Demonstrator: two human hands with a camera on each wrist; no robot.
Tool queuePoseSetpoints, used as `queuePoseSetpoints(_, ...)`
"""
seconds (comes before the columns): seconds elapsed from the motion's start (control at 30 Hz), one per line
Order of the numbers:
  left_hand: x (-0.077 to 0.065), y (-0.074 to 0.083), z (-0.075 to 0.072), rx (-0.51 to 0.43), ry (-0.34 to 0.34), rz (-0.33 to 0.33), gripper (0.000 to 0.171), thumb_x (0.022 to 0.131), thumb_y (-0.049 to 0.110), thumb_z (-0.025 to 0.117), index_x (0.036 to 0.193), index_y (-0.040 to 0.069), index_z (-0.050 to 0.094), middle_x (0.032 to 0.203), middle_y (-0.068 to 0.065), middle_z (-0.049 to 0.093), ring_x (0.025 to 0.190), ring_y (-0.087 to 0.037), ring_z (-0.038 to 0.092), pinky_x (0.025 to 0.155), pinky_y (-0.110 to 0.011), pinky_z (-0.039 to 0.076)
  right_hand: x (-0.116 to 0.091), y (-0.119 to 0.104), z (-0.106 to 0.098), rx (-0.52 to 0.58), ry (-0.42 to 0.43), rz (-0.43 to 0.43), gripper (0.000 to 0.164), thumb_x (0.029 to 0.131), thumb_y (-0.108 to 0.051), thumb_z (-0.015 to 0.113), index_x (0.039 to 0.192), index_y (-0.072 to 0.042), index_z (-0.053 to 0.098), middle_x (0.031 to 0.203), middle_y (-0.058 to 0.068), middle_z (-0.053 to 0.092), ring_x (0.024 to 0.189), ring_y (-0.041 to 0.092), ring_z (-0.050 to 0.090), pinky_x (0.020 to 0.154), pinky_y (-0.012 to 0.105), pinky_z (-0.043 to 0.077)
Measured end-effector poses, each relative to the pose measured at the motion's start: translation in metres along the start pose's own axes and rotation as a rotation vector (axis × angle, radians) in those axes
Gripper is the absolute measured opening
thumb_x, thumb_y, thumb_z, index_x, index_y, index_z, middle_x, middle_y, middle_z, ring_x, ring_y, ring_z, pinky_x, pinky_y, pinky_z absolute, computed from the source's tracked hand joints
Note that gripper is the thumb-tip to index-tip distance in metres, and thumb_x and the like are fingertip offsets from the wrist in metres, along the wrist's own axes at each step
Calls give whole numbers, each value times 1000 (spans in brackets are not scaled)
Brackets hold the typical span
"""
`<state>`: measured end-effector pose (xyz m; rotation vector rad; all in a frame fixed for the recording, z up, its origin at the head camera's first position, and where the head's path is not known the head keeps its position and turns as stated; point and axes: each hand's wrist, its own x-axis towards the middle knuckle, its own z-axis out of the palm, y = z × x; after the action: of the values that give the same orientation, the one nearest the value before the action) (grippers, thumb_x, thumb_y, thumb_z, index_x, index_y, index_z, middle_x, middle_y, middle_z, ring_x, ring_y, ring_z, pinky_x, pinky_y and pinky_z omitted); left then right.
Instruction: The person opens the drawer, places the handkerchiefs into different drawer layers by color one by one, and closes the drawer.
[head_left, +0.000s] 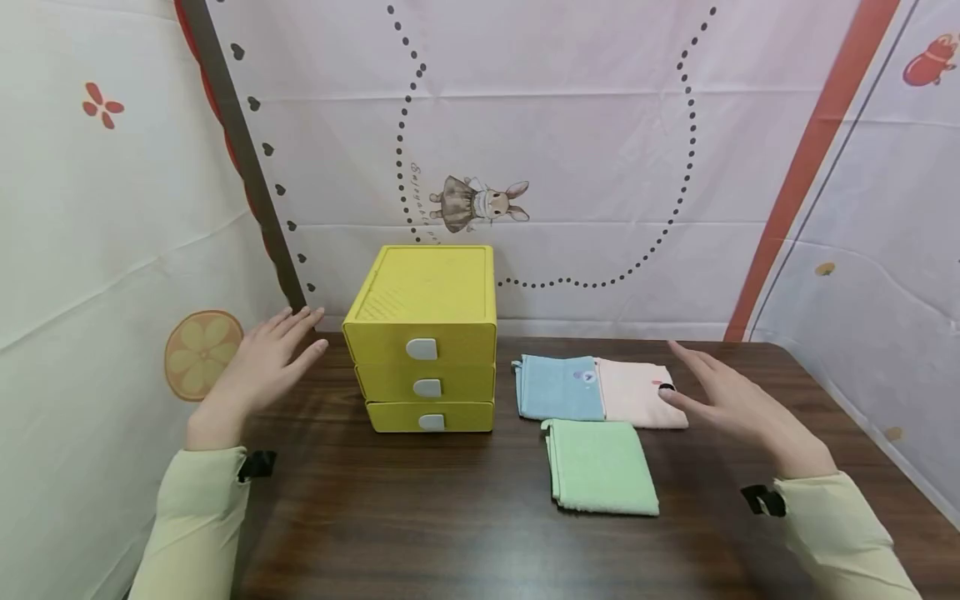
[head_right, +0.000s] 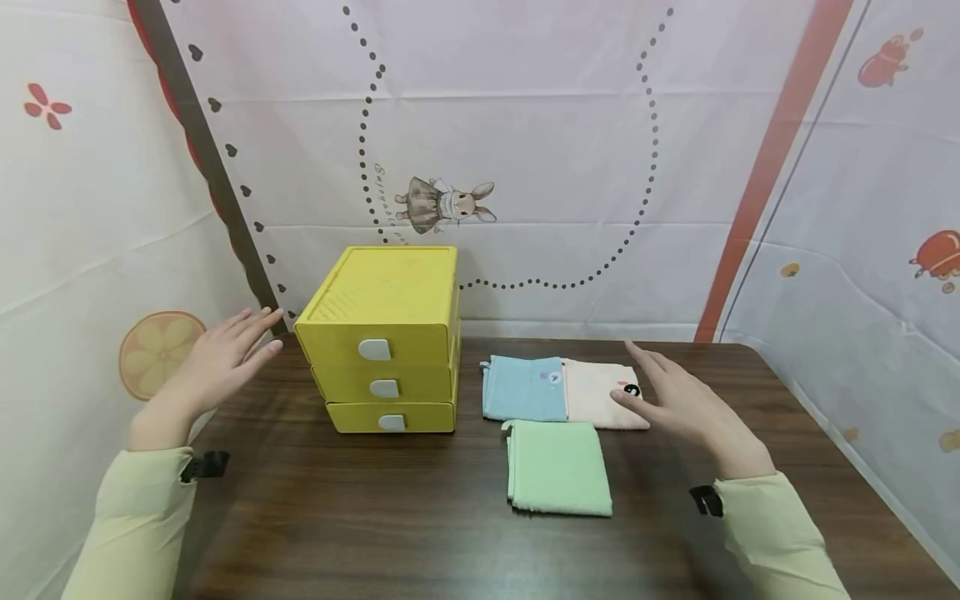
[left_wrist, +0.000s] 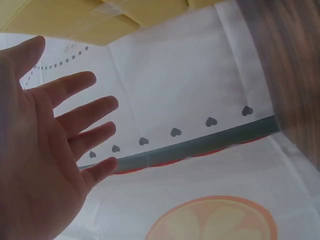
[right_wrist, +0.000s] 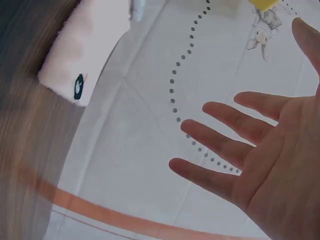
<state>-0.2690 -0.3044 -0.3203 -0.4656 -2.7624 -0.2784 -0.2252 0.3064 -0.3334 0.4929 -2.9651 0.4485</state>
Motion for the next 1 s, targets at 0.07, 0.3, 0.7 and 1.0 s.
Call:
queuePoseSetpoints(0.07,2,0,-3,-4,3,-3,61,99,49,39,150,17,31,152,-18,32,141,-41,20,108,-63,16,1,-3,0,6,9,-15,81,92,-56,51,154,-16,17,147,25,33,130,45,37,97,65,33)
queuePoseSetpoints(0.3,8,7,-14,-24,45,28,58,99,47,40,147,15,36,149,-17,37,140,-41,24,108,-60,18,8,-15,-1,28,57,-100,74,92,-48,55,151,-15,26,146,23,38,128,44,42,94,64,37)
queuePoseSetpoints(0.7,17,15,-29,-109,40,62,55,99,45,42,146,17,39,149,-11,39,139,-38,27,110,-55,20,21,-33,5,43,119,-229,62,93,-40,58,146,-15,38,142,14,46,103,25,61,86,50,47)
queuePoseSetpoints(1.0,25,21,-40,-151,-5,45,54,98,46,44,146,21,39,150,-10,37,138,-36,30,108,-57,24,30,-50,6,76,115,-259,55,94,-41,56,143,-20,44,142,9,48,124,30,50,89,51,47)
